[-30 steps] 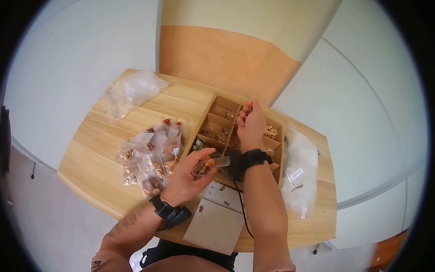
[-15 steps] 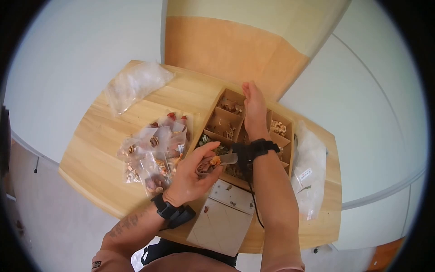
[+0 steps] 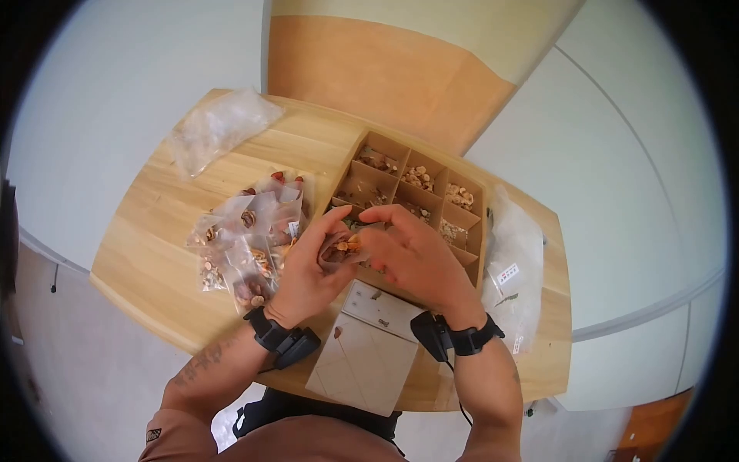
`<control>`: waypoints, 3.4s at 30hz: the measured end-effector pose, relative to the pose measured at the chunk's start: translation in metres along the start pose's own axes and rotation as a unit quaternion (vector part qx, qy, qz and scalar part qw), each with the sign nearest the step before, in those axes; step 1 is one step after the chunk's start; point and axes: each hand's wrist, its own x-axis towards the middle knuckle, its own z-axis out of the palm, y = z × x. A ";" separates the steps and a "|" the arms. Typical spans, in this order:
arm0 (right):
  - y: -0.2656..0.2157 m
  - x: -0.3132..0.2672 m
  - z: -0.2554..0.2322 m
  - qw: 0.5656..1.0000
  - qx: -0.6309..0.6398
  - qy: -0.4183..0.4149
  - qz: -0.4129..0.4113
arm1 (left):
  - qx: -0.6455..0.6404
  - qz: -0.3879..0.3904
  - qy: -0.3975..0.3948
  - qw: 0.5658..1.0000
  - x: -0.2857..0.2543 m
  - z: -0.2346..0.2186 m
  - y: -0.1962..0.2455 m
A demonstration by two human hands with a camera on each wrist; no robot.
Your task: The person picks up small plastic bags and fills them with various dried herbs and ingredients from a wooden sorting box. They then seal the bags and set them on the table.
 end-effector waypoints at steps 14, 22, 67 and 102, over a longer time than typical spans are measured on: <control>-0.010 -0.007 0.007 0.976 -0.135 0.091 -0.145 | 0.006 0.016 -0.067 0.998 0.004 -0.002 0.011; -0.006 -0.005 0.008 0.977 -0.083 0.105 -0.168 | -0.032 0.003 -0.070 0.997 0.004 0.000 0.005; 0.018 -0.039 0.000 0.966 -0.071 0.184 -0.166 | -0.086 -0.051 -0.214 0.972 -0.002 -0.004 0.016; 0.050 -0.067 0.022 0.957 -0.065 0.179 -0.221 | -0.237 -0.173 -0.315 0.903 -0.013 0.002 0.011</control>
